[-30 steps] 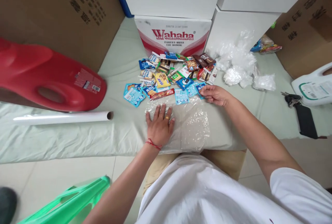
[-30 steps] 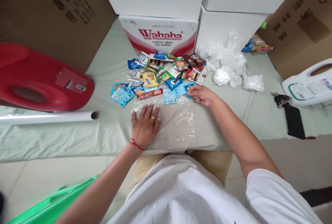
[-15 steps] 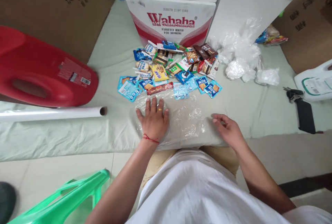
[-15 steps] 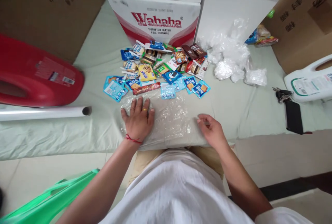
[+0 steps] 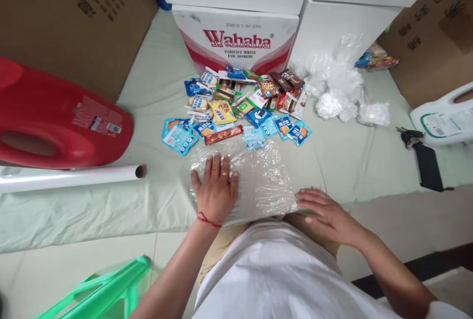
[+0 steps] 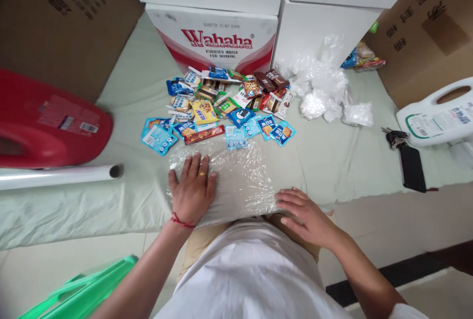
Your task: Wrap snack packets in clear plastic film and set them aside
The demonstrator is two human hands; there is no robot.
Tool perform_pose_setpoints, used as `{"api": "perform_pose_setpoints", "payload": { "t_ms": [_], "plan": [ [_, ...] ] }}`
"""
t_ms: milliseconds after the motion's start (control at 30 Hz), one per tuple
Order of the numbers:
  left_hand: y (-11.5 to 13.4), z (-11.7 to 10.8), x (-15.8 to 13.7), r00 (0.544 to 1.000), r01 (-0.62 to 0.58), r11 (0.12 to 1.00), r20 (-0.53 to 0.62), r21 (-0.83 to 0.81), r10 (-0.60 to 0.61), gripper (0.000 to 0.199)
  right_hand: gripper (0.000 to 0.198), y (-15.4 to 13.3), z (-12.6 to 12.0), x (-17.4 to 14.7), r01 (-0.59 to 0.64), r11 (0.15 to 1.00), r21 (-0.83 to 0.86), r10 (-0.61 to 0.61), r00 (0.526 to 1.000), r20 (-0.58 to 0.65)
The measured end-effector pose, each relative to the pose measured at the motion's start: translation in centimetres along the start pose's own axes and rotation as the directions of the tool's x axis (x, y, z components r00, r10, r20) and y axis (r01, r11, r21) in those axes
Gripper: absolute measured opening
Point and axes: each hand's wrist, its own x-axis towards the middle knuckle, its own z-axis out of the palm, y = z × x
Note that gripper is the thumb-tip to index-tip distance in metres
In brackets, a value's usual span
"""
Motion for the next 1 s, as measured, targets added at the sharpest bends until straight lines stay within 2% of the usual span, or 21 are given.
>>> {"api": "perform_pose_setpoints", "payload": {
  "t_ms": [67, 133, 167, 200, 267, 333, 400, 533, 733, 867, 933, 1000],
  "plan": [
    [0.0, 0.1, -0.1, 1.0, -0.009, 1.0, 0.005, -0.005, 0.009, 0.058, 0.03, 0.5, -1.6, 1.5, -0.132, 0.982, 0.136, 0.148, 0.982, -0.114],
    [0.1, 0.1, -0.1, 1.0, -0.007, 1.0, 0.005, -0.007, 0.007, 0.058, 0.03, 1.1, -3.1, 5.0, -0.252, 0.951, 0.181, 0.291, 0.926, -0.241],
    [0.1, 0.1, -0.1, 1.0, -0.006, 1.0, 0.004, -0.004, 0.006, 0.058, 0.031, 1.4, -3.6, 7.3, -0.266, 0.949, 0.169, 0.306, 0.907, -0.29],
    [0.1, 0.2, -0.1, 1.0, -0.007, 1.0, 0.003, 0.0, 0.007, 0.058, 0.031, 1.6, -4.0, 9.9, -0.247, 0.958, 0.148, 0.281, 0.911, -0.303],
    [0.1, 0.2, 0.0, 1.0, -0.011, 1.0, 0.0, 0.012, 0.011, 0.057, 0.031, 1.8, -4.2, 15.0, -0.22, 0.966, 0.134, 0.251, 0.919, -0.303],
    [0.1, 0.2, 0.0, 1.0, -0.013, 1.0, -0.002, 0.023, 0.013, 0.057, 0.039, 1.6, -3.8, 19.2, -0.249, 0.96, 0.129, 0.275, 0.928, -0.252],
    [0.1, 0.2, 0.0, 1.0, -0.013, 0.999, -0.008, 0.03, 0.013, 0.057, 0.04, 1.4, -3.2, 21.8, -0.29, 0.945, 0.147, 0.31, 0.94, -0.138],
    [-0.1, 0.3, -0.1, 1.0, -0.016, 1.0, -0.023, 0.002, 0.017, 0.055, 0.025, 2.1, -3.3, 22.6, -0.352, 0.887, 0.3, 0.341, 0.936, 0.087],
    [-1.7, -0.3, 0.2, 0.993, -0.117, 0.988, -0.006, -0.097, 0.117, 0.054, 0.047, 4.4, -5.8, 21.1, -0.416, 0.804, 0.425, 0.408, 0.906, 0.114],
    [-3.2, -0.8, 0.9, 0.983, -0.183, 0.982, 0.015, -0.036, 0.184, 0.052, 0.043, 5.0, -7.9, 21.6, -0.392, 0.859, 0.329, 0.36, 0.92, 0.156],
    [-3.7, -0.7, 1.1, 0.983, -0.183, 0.983, 0.008, -0.01, 0.183, 0.053, 0.041, 5.2, -9.7, 22.8, -0.357, 0.898, 0.257, 0.334, 0.933, 0.131],
    [-3.9, -0.5, 1.1, 0.983, -0.182, 0.983, -0.007, -0.006, 0.182, 0.054, 0.037, 5.6, -11.9, 25.0, -0.356, 0.923, 0.148, 0.368, 0.928, -0.055]
  ]
}}
